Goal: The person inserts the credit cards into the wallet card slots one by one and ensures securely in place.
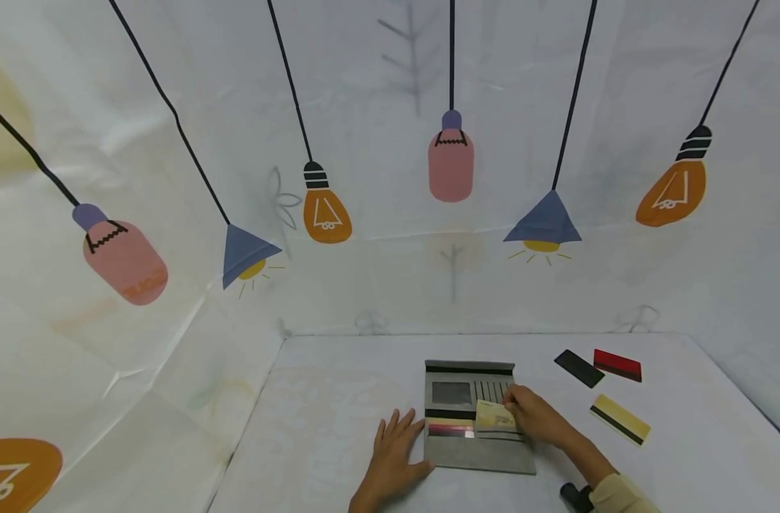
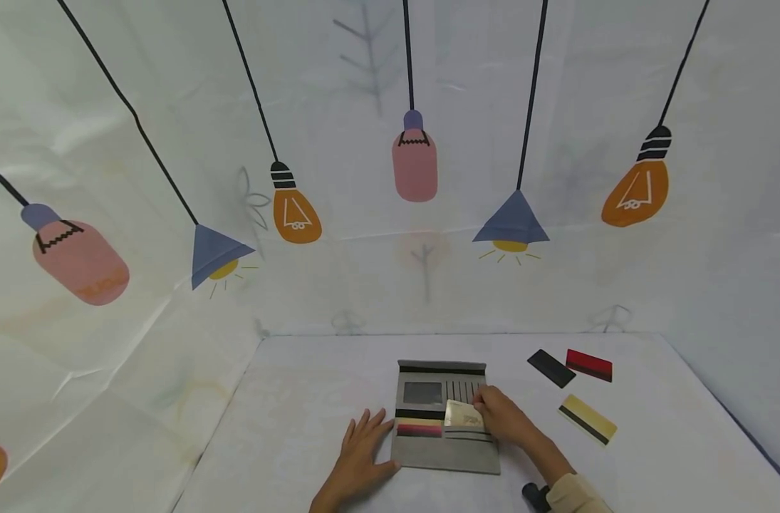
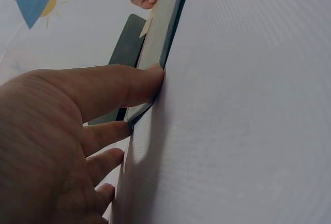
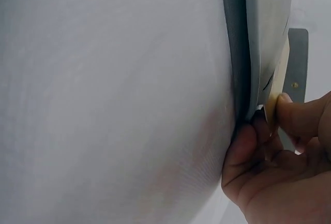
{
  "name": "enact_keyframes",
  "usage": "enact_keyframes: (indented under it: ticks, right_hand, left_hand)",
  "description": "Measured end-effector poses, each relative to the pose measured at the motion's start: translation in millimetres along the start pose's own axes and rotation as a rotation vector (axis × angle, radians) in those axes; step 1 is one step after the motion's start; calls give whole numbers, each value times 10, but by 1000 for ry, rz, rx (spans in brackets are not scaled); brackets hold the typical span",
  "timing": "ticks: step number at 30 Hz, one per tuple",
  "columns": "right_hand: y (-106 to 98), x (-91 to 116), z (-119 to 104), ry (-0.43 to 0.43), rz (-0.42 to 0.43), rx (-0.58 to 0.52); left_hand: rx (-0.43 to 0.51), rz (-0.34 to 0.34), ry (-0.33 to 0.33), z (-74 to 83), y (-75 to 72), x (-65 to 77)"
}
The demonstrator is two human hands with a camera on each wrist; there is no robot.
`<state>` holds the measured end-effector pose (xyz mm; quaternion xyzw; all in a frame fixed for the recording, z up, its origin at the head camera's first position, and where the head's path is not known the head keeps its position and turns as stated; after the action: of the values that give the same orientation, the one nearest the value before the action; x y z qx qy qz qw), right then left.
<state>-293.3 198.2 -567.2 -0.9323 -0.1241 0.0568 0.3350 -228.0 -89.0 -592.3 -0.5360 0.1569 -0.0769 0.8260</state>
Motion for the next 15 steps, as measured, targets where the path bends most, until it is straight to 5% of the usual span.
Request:
enact_keyframes:
  ticks: [8, 15]
  right_hand:
    - [-39, -6, 6, 18, 31, -28]
    - [-23, 5, -29, -73, -5, 19]
  left_hand:
    - [-18, -23, -7, -8, 12, 10]
    - [-39, -20, 8, -31, 21, -13]
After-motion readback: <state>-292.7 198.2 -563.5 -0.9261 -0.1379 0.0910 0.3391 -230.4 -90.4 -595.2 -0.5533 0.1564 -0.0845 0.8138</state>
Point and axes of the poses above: each hand's wrist, its own x-axis away from the middle knuckle, its own y-axis out of the palm, z = x × y, the point moved 4 cm from there along -x, towards the middle knuckle, and after that the axes turned 10 degrees about -x, right-handed, at the moved point
